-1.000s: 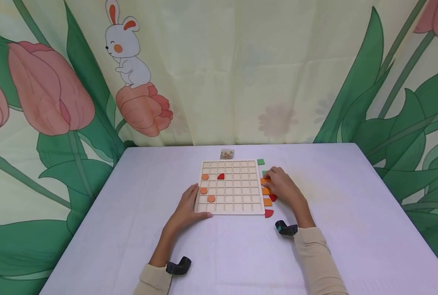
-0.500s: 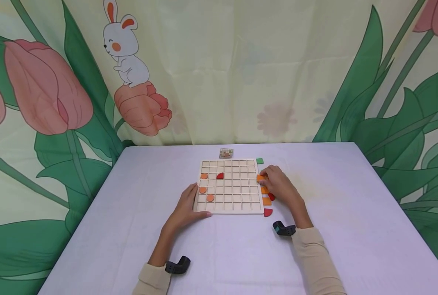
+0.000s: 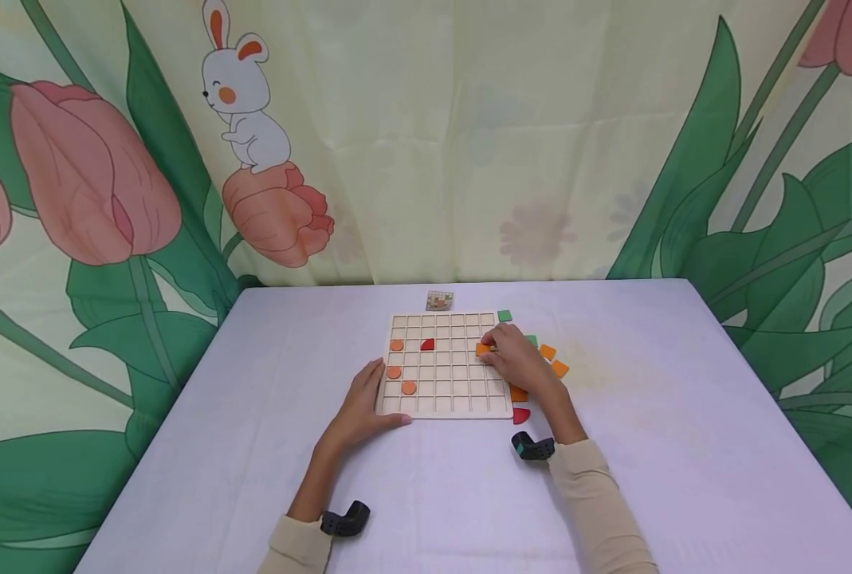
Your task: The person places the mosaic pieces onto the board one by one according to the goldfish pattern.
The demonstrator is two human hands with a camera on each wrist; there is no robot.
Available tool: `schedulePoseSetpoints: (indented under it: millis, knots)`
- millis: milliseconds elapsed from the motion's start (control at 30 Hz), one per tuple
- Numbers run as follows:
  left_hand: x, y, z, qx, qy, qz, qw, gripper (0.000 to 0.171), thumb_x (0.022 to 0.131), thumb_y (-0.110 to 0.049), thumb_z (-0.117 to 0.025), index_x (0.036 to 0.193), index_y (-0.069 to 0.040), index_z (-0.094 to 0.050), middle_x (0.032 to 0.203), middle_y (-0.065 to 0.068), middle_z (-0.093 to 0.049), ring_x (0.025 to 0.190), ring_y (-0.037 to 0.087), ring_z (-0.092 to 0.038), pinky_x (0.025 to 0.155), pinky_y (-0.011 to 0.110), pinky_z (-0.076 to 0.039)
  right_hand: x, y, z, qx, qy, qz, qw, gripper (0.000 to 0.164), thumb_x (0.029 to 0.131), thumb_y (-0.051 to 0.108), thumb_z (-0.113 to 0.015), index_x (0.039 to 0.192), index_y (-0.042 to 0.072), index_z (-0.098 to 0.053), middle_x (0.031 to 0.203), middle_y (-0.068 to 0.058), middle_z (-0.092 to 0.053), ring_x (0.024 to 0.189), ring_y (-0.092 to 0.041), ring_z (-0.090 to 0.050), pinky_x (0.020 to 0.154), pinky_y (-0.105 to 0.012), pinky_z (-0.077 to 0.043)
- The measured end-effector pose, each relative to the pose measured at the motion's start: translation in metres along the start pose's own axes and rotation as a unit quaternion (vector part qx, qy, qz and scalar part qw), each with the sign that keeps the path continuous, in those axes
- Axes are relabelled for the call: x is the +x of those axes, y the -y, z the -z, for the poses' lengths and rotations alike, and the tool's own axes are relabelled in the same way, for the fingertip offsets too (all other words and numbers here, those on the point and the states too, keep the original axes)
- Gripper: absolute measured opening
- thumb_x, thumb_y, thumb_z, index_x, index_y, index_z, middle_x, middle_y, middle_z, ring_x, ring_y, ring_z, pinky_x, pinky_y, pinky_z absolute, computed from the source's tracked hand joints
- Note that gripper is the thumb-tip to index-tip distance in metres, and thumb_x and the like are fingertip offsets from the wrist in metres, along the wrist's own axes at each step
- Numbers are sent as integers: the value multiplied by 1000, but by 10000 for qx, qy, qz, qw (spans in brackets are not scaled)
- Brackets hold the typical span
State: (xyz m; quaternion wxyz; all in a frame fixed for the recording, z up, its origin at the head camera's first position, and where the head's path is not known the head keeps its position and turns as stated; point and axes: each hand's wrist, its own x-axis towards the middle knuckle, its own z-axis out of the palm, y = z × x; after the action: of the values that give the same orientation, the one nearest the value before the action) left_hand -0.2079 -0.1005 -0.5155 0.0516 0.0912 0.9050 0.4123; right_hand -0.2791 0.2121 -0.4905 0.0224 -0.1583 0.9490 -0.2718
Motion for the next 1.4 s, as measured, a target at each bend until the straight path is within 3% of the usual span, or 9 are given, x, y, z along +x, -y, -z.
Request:
schedulePoseSetpoints:
  millis: [533,767,1400]
  knots:
    - [-1,0,0,20,-8,61,10000,120,77,-37,-95,168,-3,-24,173,17,-29,160,38,-27,129,58,-32,11,38,-22,-244,179,584,9978,32,101,23,-74,124,1,-69,129,-16,-64,119,-31,-59,110,-49,-54]
    - [0,1,-1,48,27,75,10000,120,78,-38,-94,168,-2,-24,173,17,-28,160,39,-27,128,59,-33,13,54,-30,-250,218,572,9978,31,102,24,-73,124,2,-70,128,-15,-64,115,-29,-60,111,-49,-54]
    - [1,1,-1,143,42,69,9999,120,77,-38,-95,167,0,-25,173,18,-29,160,39,-28,129,57,-33,25,74,-56,-486,-360,401,9974,28,100,22,-76,120,3,-73,119,-10,-64,99,-23,-62,97,-41,-61]
